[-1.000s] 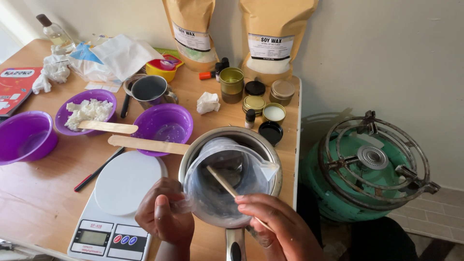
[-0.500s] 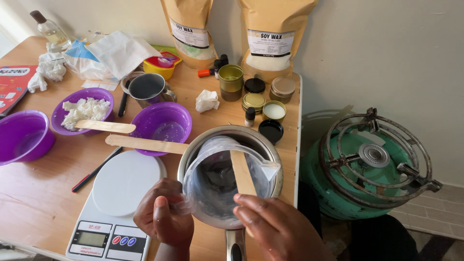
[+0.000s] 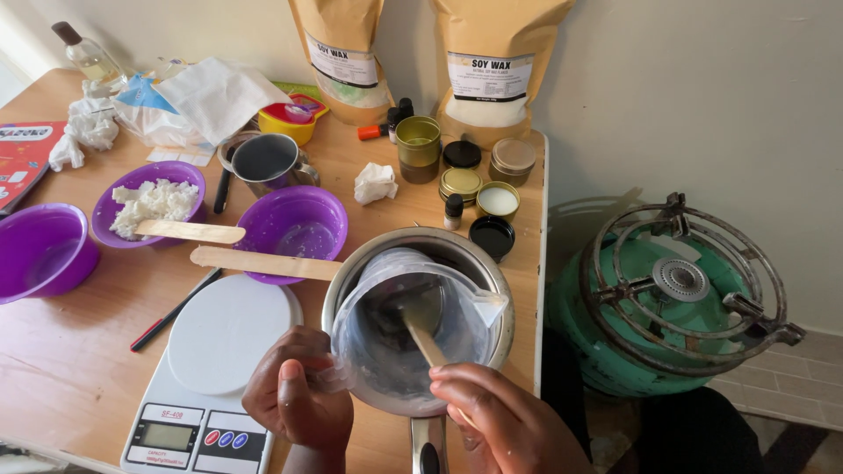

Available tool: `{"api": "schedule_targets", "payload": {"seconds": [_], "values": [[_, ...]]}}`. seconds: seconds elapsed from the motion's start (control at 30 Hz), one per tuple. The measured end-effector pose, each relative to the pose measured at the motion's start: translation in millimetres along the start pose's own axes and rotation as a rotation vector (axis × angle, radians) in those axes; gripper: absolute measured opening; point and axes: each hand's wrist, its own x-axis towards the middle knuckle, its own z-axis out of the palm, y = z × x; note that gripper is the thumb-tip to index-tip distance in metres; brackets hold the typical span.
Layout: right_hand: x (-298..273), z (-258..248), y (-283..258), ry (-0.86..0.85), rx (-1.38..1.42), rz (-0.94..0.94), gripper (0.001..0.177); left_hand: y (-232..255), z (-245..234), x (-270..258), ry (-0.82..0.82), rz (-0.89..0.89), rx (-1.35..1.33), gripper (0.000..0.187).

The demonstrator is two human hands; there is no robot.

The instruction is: Stir melted wax in a pitcher using a wooden stick and check the temperature with a digital thermometer.

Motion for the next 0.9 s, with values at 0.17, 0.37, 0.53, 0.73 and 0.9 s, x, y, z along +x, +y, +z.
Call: {"api": "schedule_targets", "payload": {"seconds": [0.17, 0.37, 0.53, 0.73, 0.9], "values": [[9.8, -6.0, 23.2, -0.06, -0.402, -0.484, 0.024, 1.2, 0.2, -0.4, -0.015, -0.014, -0.005, 0.039], [14.0, -3.6, 3.5, -0.089, -0.22, -0.504, 0.018, 2.3, 1.3, 0.1, -0.013, -0.023, -0.026, 0.038], [3.8, 1.9, 4.0, -0.119, 0.205, -0.087, 0.031, 4.2, 2.4, 0.5, -0.019, -0.004, 0.014, 0.04], [3.4, 0.0, -3.4, 0.101, -0.115, -0.082, 0.018, 4.6, 1.6, 0.0, -0.012, -0.017, 0.019, 0.039], [12.6, -8.8, 20.2, -0.059, -0.343, -0.459, 0.024, 5.8, 2.8, -0.3, -0.028, -0.017, 0.032, 0.038]]}}
